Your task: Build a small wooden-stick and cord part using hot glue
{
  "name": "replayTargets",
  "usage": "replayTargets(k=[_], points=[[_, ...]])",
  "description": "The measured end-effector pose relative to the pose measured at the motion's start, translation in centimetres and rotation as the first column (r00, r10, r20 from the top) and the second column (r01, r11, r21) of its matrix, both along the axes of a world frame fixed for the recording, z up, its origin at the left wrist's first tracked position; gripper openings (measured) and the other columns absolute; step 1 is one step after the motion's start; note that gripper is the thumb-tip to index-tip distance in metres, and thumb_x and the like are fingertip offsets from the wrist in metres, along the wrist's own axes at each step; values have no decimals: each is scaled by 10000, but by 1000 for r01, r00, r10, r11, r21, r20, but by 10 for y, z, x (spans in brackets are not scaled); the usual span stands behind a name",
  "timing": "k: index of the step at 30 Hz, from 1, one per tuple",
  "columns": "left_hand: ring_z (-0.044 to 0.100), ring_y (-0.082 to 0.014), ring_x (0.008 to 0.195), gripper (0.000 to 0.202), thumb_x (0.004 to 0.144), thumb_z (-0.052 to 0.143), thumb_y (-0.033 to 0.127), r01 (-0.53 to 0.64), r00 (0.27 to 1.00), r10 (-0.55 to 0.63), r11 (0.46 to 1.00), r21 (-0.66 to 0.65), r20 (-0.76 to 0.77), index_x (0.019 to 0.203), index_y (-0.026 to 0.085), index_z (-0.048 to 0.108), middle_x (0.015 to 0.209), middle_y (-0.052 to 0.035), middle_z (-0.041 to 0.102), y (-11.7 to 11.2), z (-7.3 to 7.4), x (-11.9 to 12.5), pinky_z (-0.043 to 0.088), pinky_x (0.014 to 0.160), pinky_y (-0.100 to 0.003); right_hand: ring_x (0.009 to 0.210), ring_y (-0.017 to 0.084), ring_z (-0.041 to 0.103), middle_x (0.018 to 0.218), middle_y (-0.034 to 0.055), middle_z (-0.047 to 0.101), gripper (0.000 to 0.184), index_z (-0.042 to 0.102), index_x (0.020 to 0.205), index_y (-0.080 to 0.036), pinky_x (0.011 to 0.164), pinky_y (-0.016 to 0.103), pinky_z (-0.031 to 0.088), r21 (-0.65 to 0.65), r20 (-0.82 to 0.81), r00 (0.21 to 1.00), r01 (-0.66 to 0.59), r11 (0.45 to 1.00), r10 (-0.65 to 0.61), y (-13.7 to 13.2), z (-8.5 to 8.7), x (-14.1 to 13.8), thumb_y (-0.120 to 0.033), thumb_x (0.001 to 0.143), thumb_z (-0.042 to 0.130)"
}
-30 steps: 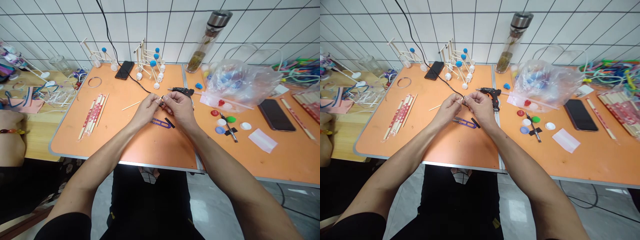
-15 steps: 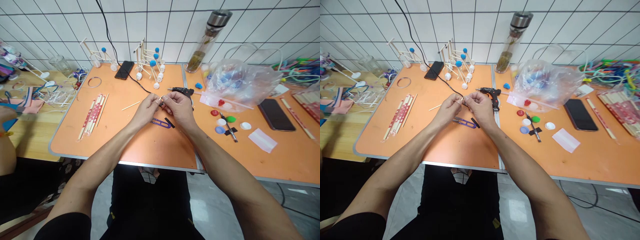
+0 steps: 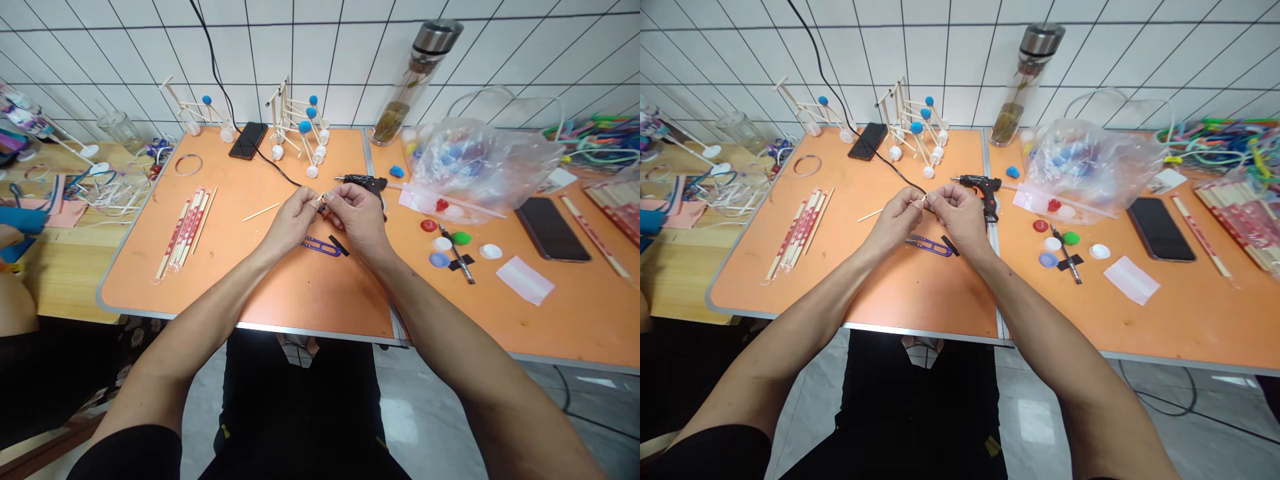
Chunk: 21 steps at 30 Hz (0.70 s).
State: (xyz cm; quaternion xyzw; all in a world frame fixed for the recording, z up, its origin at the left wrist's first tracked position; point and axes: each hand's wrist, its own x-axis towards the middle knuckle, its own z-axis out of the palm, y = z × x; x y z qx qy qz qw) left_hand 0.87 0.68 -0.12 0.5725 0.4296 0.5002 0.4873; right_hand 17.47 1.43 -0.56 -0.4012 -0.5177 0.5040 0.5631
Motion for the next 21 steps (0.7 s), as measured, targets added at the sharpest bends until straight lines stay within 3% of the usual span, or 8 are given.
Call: replayTargets(k=[7, 16, 21], points=[[412, -135, 666, 250, 1158, 633, 217, 50, 999, -50, 999, 10, -9, 912, 213, 588, 755, 37, 510, 0, -1, -1, 352, 644, -249, 568, 98, 456, 711, -10, 716, 578, 739, 828, -229, 560, 266, 363, 6, 10, 1000, 6, 1000, -6, 1, 0, -1, -731, 798, 1023], [338, -101, 553, 269, 1174, 583, 150, 89, 991, -74, 987, -132, 115, 911, 207, 582, 635, 86, 439, -2, 5, 3, 292, 586, -233, 566, 90, 467, 741, -10, 724, 564, 732, 832, -224, 564, 270, 380, 0, -13, 1000, -18, 1000, 18, -1, 4, -1, -702, 801, 1030], [317, -90, 527, 275, 1173, 583, 147, 96, 987, -72, 980, -172, 141, 904, 203, 584, 619, 90, 431, -4, 11, 3, 271, 572, -225, 567, 85, 473, 758, -14, 720, 487, 725, 855, -228, 568, 260, 382, -17, -23, 999, -22, 1000, 22, -1, 4, -1, -613, 853, 1023]])
